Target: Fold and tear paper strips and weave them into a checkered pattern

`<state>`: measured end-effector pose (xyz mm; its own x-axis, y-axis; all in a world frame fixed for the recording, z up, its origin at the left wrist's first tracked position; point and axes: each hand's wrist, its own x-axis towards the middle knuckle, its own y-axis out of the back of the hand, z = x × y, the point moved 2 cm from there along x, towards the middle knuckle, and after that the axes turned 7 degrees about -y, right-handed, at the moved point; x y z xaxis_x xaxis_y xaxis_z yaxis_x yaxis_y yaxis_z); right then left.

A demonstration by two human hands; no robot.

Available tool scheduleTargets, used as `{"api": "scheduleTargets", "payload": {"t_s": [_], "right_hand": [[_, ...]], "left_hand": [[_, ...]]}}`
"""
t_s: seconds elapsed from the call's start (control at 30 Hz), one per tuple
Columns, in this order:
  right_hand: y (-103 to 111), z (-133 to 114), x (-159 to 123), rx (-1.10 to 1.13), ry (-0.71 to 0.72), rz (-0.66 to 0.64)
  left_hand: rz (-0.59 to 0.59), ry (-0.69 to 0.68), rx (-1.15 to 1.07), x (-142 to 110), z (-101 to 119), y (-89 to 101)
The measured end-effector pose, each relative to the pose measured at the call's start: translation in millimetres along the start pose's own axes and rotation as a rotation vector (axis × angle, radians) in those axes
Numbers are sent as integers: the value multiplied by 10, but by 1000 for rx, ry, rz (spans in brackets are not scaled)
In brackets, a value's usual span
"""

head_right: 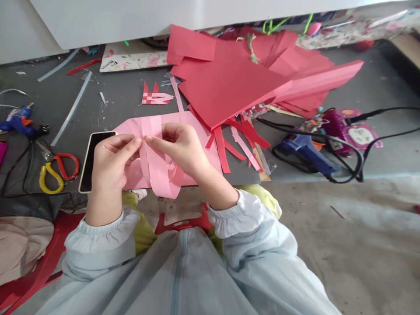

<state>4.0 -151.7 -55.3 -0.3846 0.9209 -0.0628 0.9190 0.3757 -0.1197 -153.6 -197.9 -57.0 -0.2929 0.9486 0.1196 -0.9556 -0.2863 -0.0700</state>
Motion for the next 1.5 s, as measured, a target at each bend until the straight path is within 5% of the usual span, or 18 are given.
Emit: {"api": "scheduleTargets", "payload": {"t_s": [0.17, 0.93, 1.17, 1.5], "right_hand": [[19, 1, 7, -8, -19, -36], [66, 15, 19, -60, -42, -64], [53, -12, -7, -104, -45, -37], [141, 1, 36, 4, 19, 22]], "left_hand": [[-62, 15, -2, 14, 15, 60], [42, -49, -8, 1, -10, -15], [-41, -29, 40, 11, -24, -13], [20, -48, -61, 43, -15, 4]]}}
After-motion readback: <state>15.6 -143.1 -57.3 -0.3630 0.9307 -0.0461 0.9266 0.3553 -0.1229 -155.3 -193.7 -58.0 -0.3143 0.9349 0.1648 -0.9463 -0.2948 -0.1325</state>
